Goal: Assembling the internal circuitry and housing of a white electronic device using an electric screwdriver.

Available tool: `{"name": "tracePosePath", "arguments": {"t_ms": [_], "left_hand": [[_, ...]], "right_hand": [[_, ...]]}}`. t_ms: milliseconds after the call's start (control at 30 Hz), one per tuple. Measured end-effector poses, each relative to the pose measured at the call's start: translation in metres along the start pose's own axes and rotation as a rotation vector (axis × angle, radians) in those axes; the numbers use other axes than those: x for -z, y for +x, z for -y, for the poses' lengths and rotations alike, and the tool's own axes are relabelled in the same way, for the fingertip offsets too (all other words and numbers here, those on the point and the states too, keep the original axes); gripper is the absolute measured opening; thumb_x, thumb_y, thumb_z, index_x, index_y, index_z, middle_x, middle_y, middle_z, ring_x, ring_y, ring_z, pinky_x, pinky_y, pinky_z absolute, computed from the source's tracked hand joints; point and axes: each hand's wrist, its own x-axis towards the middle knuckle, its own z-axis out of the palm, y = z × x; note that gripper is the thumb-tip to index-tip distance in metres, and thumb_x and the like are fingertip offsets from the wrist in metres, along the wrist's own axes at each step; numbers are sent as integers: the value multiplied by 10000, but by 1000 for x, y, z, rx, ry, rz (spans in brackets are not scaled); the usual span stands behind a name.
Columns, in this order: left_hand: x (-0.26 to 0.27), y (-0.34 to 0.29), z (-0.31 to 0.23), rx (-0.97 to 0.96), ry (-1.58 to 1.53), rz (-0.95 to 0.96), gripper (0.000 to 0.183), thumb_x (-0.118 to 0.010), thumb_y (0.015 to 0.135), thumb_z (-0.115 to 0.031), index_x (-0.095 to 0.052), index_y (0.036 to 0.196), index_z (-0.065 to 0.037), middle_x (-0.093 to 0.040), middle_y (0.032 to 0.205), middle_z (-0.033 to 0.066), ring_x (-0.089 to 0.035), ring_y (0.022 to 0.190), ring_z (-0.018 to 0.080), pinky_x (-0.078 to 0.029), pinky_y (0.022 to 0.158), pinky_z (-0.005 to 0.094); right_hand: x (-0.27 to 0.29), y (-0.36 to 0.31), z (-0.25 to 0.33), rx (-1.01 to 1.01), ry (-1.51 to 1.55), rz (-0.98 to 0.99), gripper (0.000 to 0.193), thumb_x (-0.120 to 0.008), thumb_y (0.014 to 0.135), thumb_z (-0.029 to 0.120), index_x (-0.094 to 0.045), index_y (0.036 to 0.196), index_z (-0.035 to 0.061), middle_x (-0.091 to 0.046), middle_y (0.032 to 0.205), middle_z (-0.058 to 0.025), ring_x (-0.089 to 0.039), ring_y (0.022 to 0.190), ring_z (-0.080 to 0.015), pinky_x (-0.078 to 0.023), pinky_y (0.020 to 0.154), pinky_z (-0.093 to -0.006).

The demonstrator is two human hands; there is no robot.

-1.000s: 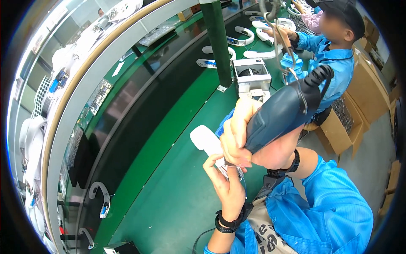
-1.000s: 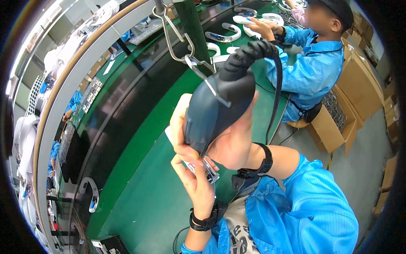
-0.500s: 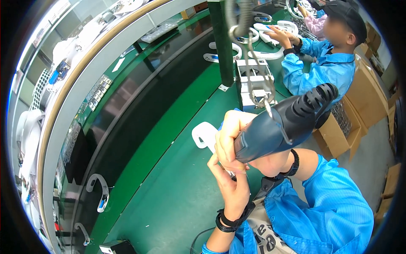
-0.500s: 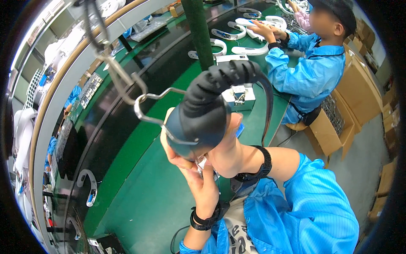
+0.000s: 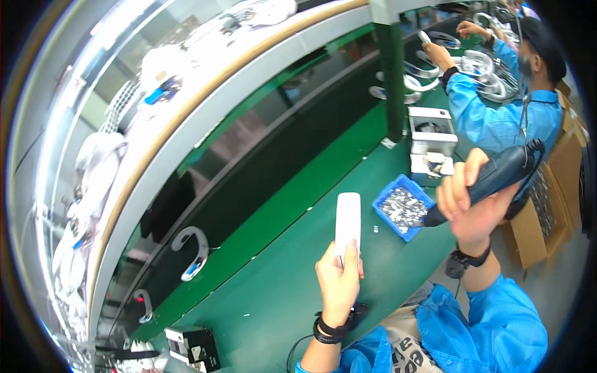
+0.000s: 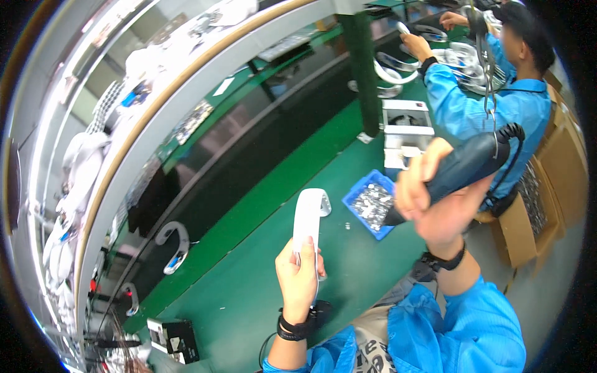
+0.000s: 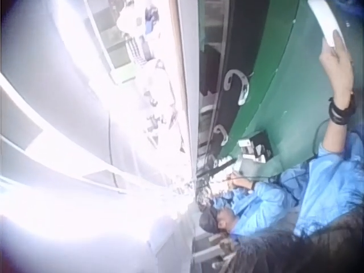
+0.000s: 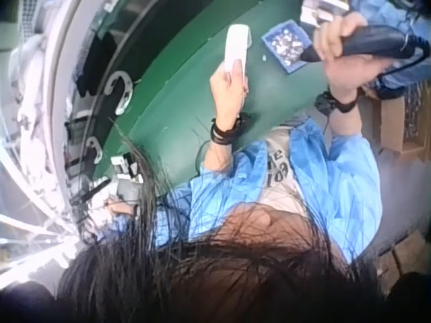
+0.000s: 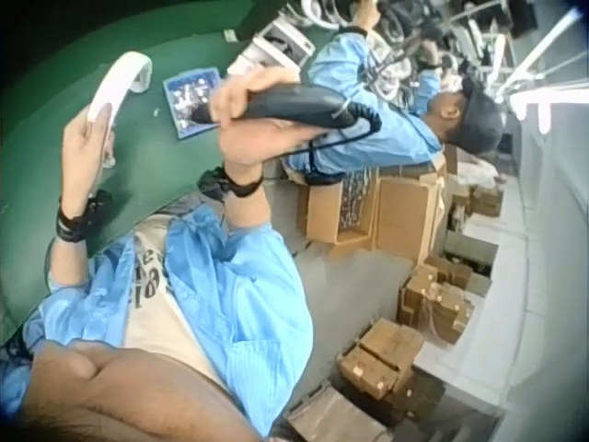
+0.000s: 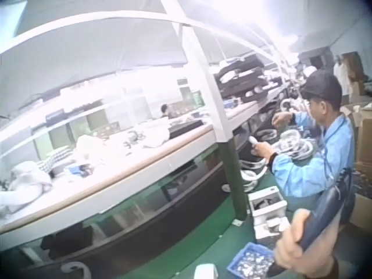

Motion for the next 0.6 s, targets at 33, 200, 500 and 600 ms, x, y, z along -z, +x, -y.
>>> {"name": "tracePosePath", "arguments": {"t_ms": [33, 200, 500, 600], "left_hand": [[14, 8, 2, -33, 195, -2, 317, -614, 1066, -297, -651, 940, -8, -587, 592, 32, -554, 494, 118, -405, 468, 281], [56, 99, 16, -544, 860, -36, 304, -721, 983, -256, -605, 844, -12, -624, 623, 166, -628, 575, 392, -479, 513, 434], [94, 180, 56, -664, 1107, -212, 297, -667, 938, -59, -681, 1230, -9, -682, 1163, 193, -624, 1085, 396, -481, 984, 497], [27, 132, 16, -372, 495, 127, 235, -566, 1056, -107, -680, 1220, 18, -734, 1106, 139, -683, 1075, 259, -500, 994, 384]], "right_hand": [[6, -1, 1, -16, -64, -31, 841, -292, 945, 887, -464, 945, 64, -454, 617, -42, -430, 463, -148, -378, 422, -300], [43, -37, -6, -1, -504, -203, 870, -202, 974, 863, -487, 1007, 42, -498, 646, -63, -471, 498, -146, -398, 461, -268], [28, -1, -8, -222, 152, -177, 860, -212, 962, 878, -523, 996, 77, -494, 649, -68, -439, 472, -165, -368, 455, -320], [30, 11, -7, -268, 365, -120, 858, -227, 968, 870, -524, 995, 65, -478, 642, -66, -423, 465, -158, -366, 459, -317]]}}
